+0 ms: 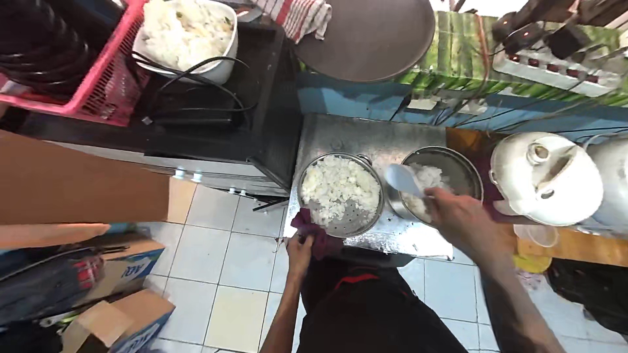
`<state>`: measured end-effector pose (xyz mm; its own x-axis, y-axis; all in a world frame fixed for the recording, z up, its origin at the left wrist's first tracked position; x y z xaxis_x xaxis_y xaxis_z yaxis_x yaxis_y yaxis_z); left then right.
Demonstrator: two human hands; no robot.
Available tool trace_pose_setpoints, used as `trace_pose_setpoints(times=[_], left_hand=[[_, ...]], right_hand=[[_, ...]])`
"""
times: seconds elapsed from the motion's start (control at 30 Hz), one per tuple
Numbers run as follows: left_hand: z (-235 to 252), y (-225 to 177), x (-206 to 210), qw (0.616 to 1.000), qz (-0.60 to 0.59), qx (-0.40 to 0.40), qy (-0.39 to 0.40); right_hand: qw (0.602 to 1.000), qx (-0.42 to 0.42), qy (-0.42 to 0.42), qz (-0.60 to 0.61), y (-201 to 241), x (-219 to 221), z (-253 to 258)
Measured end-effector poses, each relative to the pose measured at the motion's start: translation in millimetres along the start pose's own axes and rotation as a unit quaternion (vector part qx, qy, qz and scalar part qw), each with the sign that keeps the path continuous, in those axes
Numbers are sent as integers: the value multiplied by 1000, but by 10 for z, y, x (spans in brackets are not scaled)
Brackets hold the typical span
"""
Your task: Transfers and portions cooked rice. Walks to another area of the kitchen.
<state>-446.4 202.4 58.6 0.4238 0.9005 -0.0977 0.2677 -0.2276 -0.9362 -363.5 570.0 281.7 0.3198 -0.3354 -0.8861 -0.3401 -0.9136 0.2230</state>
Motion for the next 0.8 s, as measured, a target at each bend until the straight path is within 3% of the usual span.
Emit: trace_pose_setpoints(times=[0.1,0.17,0.3,0.43,0.5,0.63,0.8], left_hand=[[-2,-67,-20,999,32,24,-12],[4,-128,-45,998,48,42,-10],[-2,-198,-89,995,50,78,21],[57,-197,-123,995,46,86,23],[83,-215,-134,994,40,102,22],[123,-223,-140,993,26,112,20],[184,-267,-197,993,22,116,27]], right_hand=[[995,-69,65,20,521,363,564],[995,-64,80,14,749,404,906],[994,-97,51,11,995,375,1380],[962,-118,232,-81,1336,523,1819],[952,-140,249,-114,1440,600,1849],[958,-180,188,-116,1368,795,1741],[945,-208,228,-104,1374,1046,1325]])
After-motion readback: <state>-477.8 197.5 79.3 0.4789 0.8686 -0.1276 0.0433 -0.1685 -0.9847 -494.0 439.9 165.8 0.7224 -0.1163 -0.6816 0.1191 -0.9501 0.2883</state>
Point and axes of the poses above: each hand's wrist, its own z-axis towards the middle knuckle, its own x-axis out of the palm, y = z × x, the point moved 8 cm from there along z, towards the middle knuckle, and after that the axes turned 13 degrees about y, right-handed, at the moved point
